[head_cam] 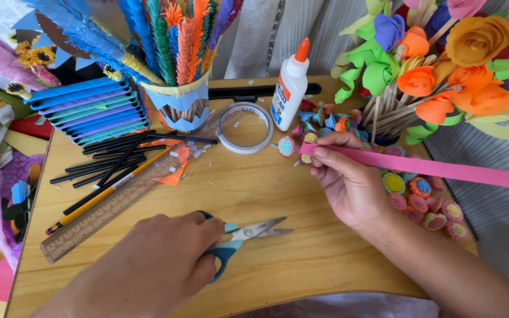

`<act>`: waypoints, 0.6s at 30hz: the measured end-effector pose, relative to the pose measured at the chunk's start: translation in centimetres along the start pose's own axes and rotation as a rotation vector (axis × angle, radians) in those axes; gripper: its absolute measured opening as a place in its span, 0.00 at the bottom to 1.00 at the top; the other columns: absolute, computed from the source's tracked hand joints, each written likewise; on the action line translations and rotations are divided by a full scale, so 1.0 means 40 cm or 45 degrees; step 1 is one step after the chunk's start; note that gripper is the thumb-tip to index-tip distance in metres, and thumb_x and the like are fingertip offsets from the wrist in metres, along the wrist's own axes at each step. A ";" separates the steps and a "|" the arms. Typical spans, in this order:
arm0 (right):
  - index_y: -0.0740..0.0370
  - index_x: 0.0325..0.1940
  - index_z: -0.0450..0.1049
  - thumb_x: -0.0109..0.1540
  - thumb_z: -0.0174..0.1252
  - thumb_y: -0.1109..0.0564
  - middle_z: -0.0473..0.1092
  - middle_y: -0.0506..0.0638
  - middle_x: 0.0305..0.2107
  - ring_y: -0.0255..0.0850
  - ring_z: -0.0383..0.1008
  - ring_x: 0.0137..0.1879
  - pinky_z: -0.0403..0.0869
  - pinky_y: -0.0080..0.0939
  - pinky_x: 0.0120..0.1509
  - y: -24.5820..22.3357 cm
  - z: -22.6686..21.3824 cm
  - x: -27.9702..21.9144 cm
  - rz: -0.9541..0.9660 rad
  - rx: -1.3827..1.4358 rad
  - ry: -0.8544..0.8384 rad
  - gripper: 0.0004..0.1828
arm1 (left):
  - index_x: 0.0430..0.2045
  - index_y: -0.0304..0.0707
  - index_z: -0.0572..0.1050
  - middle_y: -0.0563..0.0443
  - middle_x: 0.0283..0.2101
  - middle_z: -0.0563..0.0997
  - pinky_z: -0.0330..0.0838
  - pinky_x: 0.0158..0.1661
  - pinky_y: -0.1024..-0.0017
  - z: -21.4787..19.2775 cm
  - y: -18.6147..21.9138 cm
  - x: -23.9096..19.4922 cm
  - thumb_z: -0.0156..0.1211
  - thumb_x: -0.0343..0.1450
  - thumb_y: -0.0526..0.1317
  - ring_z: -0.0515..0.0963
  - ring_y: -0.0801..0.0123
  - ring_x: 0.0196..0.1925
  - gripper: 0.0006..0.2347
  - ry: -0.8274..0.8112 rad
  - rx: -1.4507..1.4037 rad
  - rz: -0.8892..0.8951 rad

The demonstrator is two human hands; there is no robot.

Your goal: Using scissors to make many small, parallel cuts along the edge of a pink paper strip to create a decorative fringe.

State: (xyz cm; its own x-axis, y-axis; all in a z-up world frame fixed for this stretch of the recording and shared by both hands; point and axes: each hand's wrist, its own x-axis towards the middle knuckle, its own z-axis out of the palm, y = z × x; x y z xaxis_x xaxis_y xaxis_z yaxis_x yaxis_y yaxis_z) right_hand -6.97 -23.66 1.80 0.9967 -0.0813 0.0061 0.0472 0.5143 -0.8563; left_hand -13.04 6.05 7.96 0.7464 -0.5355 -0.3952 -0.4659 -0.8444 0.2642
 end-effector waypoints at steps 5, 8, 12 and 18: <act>0.59 0.48 0.74 0.63 0.59 0.68 0.79 0.59 0.37 0.39 0.78 0.37 0.76 0.32 0.38 -0.025 -0.002 0.000 -0.032 0.066 -0.045 0.11 | 0.45 0.60 0.72 0.61 0.30 0.85 0.70 0.31 0.72 -0.120 0.097 0.019 0.64 0.66 0.42 0.78 0.73 0.26 0.14 0.173 -0.850 -0.296; 0.62 0.51 0.75 0.65 0.58 0.67 0.78 0.58 0.37 0.41 0.78 0.39 0.77 0.32 0.40 -0.029 -0.004 -0.006 -0.087 0.082 -0.070 0.12 | 0.63 0.56 0.69 0.56 0.29 0.79 0.62 0.21 0.75 -0.070 0.101 0.091 0.73 0.61 0.35 0.66 0.77 0.18 0.33 0.485 -1.249 -0.132; 0.63 0.46 0.76 0.63 0.59 0.68 0.77 0.56 0.35 0.42 0.76 0.40 0.77 0.34 0.43 -0.036 0.000 -0.007 -0.130 0.104 -0.075 0.08 | 0.47 0.46 0.74 0.57 0.24 0.77 0.71 0.21 0.79 -0.033 0.136 0.171 0.79 0.56 0.44 0.73 0.80 0.25 0.26 0.689 -1.309 0.094; 0.61 0.45 0.75 0.63 0.61 0.68 0.78 0.56 0.34 0.45 0.80 0.40 0.77 0.37 0.41 -0.036 -0.009 -0.003 -0.207 0.023 -0.135 0.08 | 0.52 0.49 0.66 0.57 0.27 0.82 0.75 0.31 0.59 0.012 0.133 0.237 0.61 0.63 0.42 0.82 0.60 0.19 0.22 0.632 -0.729 0.256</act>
State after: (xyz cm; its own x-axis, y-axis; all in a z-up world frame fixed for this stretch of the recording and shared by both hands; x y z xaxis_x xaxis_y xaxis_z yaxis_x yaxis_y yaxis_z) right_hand -7.19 -24.69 2.84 0.9772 -0.0746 0.1987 0.2083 0.5168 -0.8304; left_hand -8.68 -3.50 5.20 0.8616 -0.4950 0.1127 -0.3981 -0.5211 0.7550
